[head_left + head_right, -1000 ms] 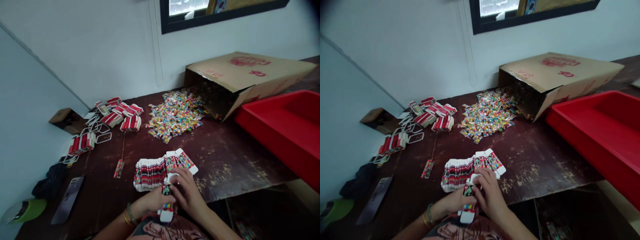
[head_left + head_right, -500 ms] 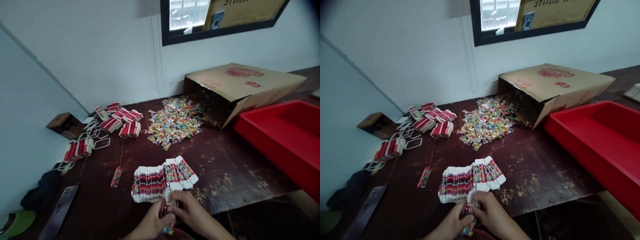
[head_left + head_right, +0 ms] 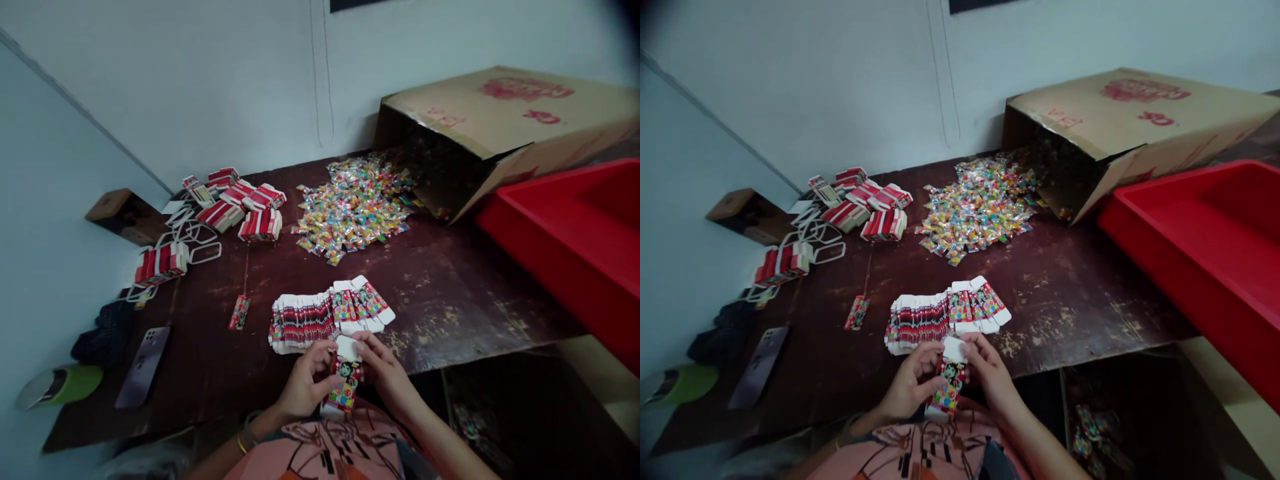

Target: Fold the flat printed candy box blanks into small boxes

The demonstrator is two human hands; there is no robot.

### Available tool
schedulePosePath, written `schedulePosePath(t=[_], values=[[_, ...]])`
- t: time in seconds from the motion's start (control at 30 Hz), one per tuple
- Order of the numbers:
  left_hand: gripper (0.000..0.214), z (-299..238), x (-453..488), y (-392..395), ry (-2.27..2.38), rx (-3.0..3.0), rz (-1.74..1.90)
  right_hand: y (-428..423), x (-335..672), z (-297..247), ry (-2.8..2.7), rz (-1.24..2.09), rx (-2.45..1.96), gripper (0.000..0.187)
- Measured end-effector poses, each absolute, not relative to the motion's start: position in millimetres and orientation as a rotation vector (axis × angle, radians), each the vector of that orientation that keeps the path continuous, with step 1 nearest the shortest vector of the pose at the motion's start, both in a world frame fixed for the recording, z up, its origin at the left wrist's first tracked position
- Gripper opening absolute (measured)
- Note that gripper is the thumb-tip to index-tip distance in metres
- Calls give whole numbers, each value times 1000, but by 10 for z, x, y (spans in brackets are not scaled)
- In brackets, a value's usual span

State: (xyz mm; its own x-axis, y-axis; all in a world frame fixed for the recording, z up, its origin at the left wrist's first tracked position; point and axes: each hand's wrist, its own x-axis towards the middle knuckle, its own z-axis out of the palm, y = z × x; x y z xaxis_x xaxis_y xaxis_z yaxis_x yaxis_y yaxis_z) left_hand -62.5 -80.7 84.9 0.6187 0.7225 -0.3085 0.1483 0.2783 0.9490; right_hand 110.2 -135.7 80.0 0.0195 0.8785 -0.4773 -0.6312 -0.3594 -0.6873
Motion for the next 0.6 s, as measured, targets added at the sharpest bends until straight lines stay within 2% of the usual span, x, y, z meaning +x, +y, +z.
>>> schedulePosePath(t=[0.2,0.3,0.4,0.6], values=[[22,943,-663,-858,900,1390,389,-1416,1126,689,-171,2036,-847,32],[17,986,-589,-877,959,1144,459,-1383,1138,655,-199,2125,-819,32],[46,953,-528,-894,936,718,444,-1400,1092,619,-231,2108,-884,34],[54,878,-545,-896,930,462,401,-1503,956,599,-531,1766,-1126,44]])
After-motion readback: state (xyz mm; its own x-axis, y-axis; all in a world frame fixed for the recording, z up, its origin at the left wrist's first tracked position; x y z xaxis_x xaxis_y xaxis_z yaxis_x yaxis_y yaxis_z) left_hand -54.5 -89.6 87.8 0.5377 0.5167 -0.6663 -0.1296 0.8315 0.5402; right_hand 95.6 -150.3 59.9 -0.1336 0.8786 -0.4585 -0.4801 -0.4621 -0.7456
